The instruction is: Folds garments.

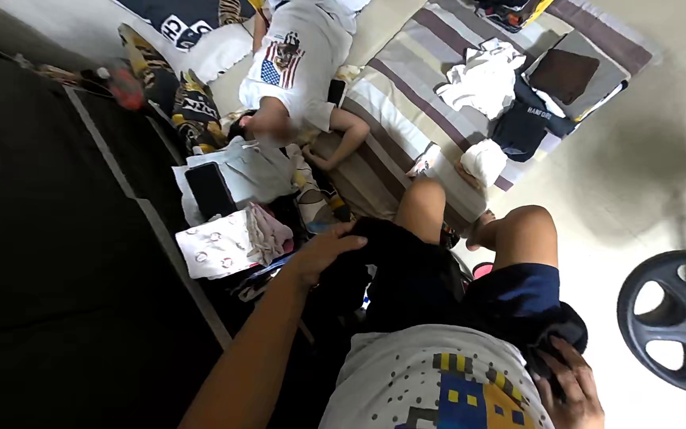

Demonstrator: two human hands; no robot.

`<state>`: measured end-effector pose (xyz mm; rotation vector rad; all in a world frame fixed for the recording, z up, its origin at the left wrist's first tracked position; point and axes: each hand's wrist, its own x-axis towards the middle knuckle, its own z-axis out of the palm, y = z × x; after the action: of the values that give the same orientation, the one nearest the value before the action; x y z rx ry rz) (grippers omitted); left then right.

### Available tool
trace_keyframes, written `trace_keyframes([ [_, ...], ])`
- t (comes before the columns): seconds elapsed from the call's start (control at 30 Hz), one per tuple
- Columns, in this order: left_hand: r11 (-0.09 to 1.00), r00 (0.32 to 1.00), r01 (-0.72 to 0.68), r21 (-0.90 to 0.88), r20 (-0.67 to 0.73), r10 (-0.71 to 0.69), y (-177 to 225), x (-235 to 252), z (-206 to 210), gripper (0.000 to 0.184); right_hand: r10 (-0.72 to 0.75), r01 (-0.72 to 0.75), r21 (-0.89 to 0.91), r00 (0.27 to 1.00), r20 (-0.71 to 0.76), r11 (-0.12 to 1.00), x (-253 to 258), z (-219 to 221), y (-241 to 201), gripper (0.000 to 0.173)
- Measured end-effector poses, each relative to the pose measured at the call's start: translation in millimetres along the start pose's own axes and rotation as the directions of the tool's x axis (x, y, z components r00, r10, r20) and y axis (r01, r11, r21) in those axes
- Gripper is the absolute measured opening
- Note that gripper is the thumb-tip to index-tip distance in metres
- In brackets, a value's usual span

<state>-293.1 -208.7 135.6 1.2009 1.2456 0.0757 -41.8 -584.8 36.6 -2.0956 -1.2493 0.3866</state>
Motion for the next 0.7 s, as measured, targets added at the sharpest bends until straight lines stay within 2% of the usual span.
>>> trace_keyframes([
  [0.07, 0.997, 0.997, -0.065, -0.044, 0.047, 0.068, 9.7, -9.1, 5.0, 0.017, 0.029, -0.027, 0.038, 0.999, -0.038, 0.999, 8.8, 1.1, -0.2, 0.029],
  [0.17, 0.98, 0.96, -0.2, 0.021, 0.204, 0.191, 20.0, -20.0, 28.8, 0.021, 0.148, -0.127, 0.151, 0.979, -0.138, 0.98, 37.8, -12.8, -4.4, 0.025],
  [0.23, 0.946, 0.894, -0.325, 0.023, 0.333, 0.299, 15.6, -22.7, 54.9, 0.035, 0.145, -0.111, 0.157, 0.963, -0.229, 0.981, 63.7, -27.3, -11.8, 0.025],
  [0.3, 0.931, 0.864, -0.362, 0.044, 0.39, 0.318, 10.5, -23.8, 90.9, 0.043, 0.125, -0.065, 0.236, 0.961, -0.248, 0.97, 85.7, -28.1, -22.7, 0.025],
  [0.37, 0.926, 0.873, -0.337, 0.174, 0.426, 0.238, 11.0, -24.6, 126.9, 0.052, 0.143, -0.065, 0.379, 0.973, -0.182, 0.923, 101.0, -12.2, -37.7, 0.022],
  [0.43, 0.908, 0.858, -0.313, 0.28, 0.493, 0.143, 16.6, -22.0, 150.0, 0.063, 0.202, -0.125, 0.552, 0.976, -0.082, 0.824, 112.0, 9.6, -58.7, 0.019],
  [0.5, 0.894, 0.829, -0.284, 0.347, 0.557, 0.047, 25.8, -18.2, 159.5, 0.076, 0.25, -0.231, 0.725, 0.965, 0.083, 0.649, 116.2, 22.7, -78.8, 0.029],
  [0.53, 0.887, 0.82, -0.275, 0.37, 0.571, 0.016, 28.9, -15.9, 161.0, 0.08, 0.222, -0.27, 0.767, 0.96, 0.169, 0.582, 115.8, 24.9, -83.1, 0.039],
  [0.57, 0.884, 0.815, -0.275, 0.378, 0.58, 0.006, 30.5, -14.1, 161.2, 0.082, 0.192, -0.302, 0.766, 0.953, 0.233, 0.568, 115.6, 25.4, -84.3, 0.051],
  [0.63, 0.881, 0.797, -0.261, 0.395, 0.603, -0.035, 33.0, -14.8, 161.6, 0.083, 0.243, -0.407, 0.67, 0.913, 0.329, 0.621, 117.4, 24.4, -86.7, 0.062],
  [0.7, 0.876, 0.764, -0.233, 0.421, 0.637, -0.103, 35.1, -17.5, 166.1, 0.086, 0.347, -0.47, 0.506, 0.881, 0.322, 0.723, 121.8, 26.5, -89.4, 0.054],
])
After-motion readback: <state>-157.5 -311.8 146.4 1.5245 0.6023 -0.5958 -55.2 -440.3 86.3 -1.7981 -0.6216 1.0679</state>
